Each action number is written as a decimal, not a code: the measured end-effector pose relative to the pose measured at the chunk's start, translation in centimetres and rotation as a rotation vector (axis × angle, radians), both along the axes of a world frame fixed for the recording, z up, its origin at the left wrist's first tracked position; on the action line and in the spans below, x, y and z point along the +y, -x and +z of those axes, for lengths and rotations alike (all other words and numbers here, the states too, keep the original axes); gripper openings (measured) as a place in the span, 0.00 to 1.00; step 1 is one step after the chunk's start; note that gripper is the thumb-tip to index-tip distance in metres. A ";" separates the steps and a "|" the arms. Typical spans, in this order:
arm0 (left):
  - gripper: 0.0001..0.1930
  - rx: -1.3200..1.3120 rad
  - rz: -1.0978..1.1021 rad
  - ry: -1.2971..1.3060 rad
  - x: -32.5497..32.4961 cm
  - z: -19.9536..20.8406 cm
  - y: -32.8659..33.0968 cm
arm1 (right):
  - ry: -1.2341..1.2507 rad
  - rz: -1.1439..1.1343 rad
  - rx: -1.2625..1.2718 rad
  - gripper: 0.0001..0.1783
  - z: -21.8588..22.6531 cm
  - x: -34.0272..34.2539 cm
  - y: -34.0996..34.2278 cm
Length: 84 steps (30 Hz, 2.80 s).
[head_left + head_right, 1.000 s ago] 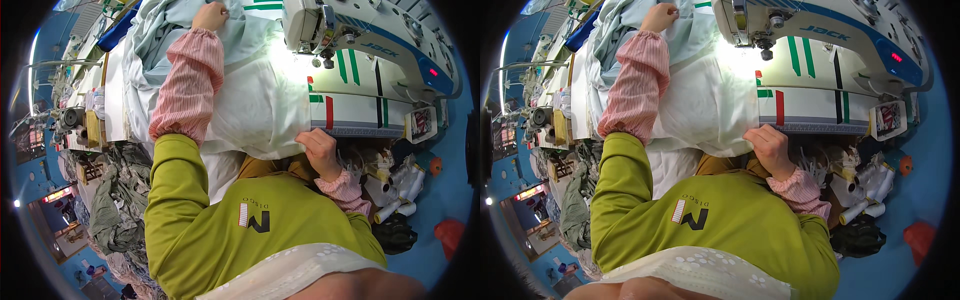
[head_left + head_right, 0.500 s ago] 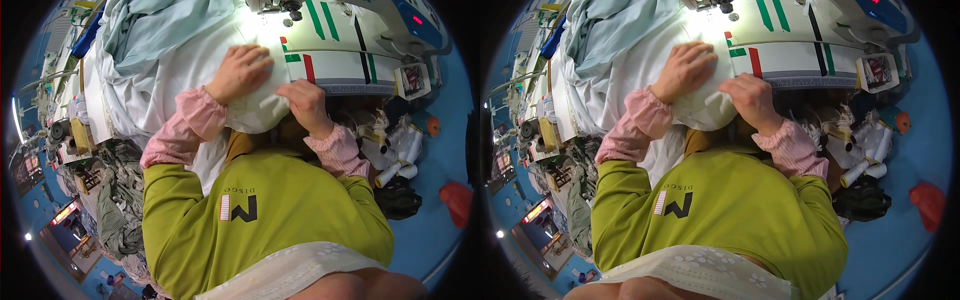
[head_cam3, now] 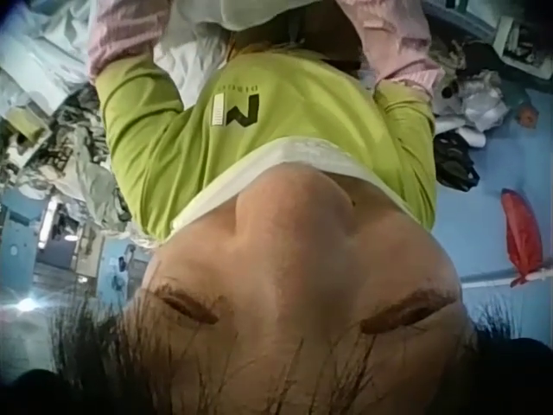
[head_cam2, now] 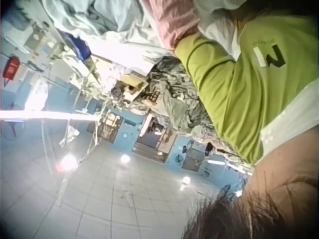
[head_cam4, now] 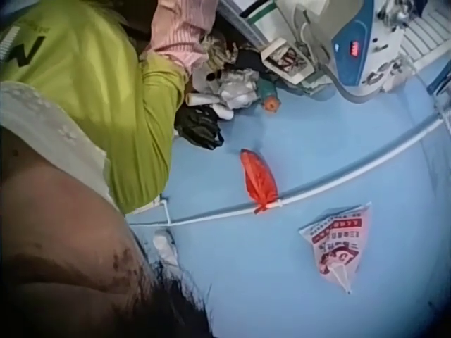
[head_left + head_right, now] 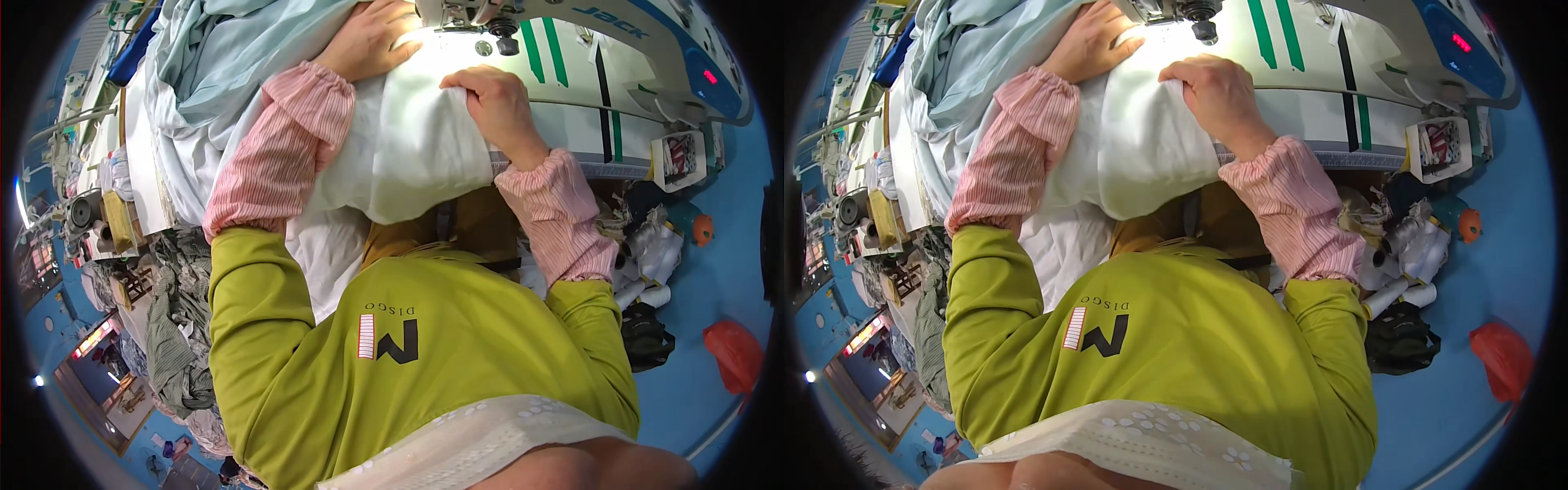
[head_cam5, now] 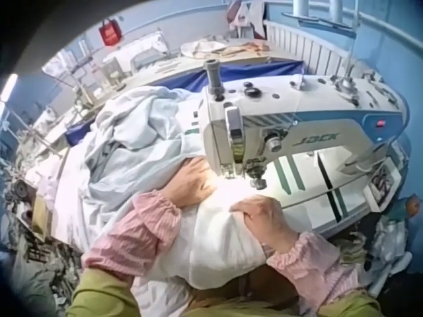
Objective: Sewing and assembling white pillowcases using an industrial sewing machine in a factory setting.
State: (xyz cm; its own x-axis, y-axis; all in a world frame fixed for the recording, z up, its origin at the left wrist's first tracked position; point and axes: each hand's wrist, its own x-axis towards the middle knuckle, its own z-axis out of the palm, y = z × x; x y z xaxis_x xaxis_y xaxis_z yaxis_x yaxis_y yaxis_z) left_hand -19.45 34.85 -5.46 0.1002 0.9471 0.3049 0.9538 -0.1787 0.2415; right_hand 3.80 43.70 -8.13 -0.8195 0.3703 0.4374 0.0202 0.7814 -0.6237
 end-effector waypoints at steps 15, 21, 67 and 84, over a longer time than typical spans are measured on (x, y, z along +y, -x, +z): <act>0.24 0.198 0.247 -0.032 -0.9 -2.9 2.2 | 1.105 -0.212 0.149 0.21 -0.5 -5.2 -3.5; 0.32 0.264 0.601 0.224 -12.0 -1.2 -9.3 | 1.071 -0.269 0.028 0.30 0.3 -10.2 -9.9; 0.17 -1.106 0.478 -0.654 -14.6 -2.4 -19.5 | -0.287 -0.421 0.106 0.22 -3.6 -10.5 -11.0; 0.09 -0.761 0.385 -0.286 -14.1 -3.8 -21.5 | -0.668 -0.198 0.474 0.20 -1.9 -3.9 -10.3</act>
